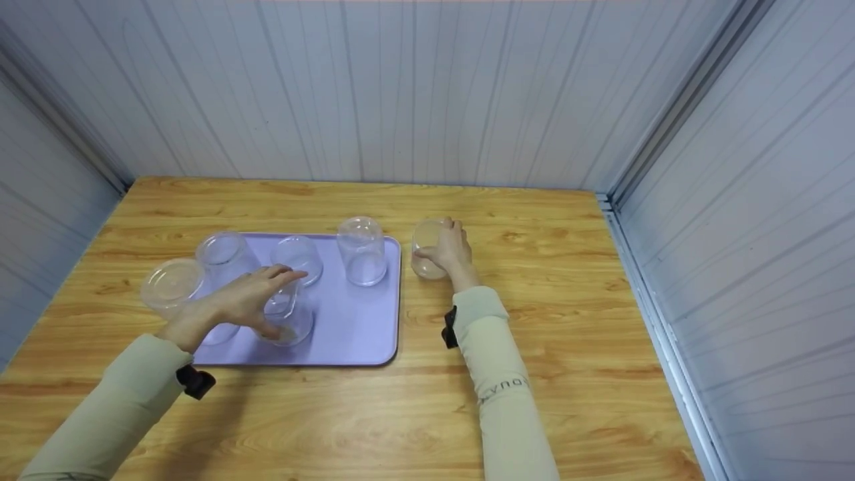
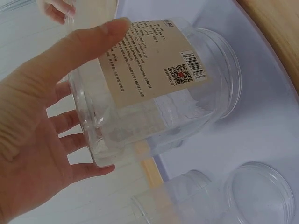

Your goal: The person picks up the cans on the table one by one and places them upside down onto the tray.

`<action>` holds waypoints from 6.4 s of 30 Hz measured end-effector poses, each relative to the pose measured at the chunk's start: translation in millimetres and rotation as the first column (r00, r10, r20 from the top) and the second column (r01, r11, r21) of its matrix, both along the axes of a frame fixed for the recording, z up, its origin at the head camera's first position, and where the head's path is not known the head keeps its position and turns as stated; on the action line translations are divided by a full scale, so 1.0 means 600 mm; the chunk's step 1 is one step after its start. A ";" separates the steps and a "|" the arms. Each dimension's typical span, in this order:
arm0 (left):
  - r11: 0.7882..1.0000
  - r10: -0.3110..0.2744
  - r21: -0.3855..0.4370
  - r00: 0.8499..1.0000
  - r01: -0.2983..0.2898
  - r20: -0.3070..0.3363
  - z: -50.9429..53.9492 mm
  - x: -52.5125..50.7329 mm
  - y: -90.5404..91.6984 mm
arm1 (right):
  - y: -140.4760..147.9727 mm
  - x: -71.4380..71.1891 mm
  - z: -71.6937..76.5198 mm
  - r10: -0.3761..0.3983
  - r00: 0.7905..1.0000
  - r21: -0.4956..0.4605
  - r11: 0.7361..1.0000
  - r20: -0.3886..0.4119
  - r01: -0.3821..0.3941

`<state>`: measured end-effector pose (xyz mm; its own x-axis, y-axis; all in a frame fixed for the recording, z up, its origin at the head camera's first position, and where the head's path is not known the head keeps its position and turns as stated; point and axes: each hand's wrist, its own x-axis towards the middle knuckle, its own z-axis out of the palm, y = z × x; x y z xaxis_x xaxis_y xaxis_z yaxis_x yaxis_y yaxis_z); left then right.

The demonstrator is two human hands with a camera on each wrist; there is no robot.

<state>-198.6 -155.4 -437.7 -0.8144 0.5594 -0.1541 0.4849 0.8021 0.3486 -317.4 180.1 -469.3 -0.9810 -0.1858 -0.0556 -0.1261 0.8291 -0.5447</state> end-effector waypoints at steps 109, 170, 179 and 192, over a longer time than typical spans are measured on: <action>0.478 0.344 0.878 0.922 -0.007 -0.179 -0.031 0.034 0.192 | -0.011 0.213 0.041 0.154 0.977 -0.981 0.149 0.147 0.124; 0.704 0.372 0.702 0.898 -0.107 -0.237 -0.021 0.041 0.191 | 0.003 0.191 -0.064 0.070 0.994 -0.982 0.175 0.082 0.069; 0.801 0.315 0.587 0.916 -0.116 -0.250 -0.016 0.038 0.195 | 0.041 0.131 -0.190 -0.041 0.999 -0.909 0.413 0.035 0.049; 0.924 0.230 0.346 0.961 -0.165 -0.155 -0.023 0.027 0.197 | -0.004 0.228 -0.006 -0.044 0.999 -0.748 0.662 0.018 0.042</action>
<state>-182.3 -37.3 -451.6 -0.9093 0.3764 0.1773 0.4109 0.7454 0.5250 -180.7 177.9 -472.6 -0.9889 -0.1219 0.0845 -0.1022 0.1467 -0.9839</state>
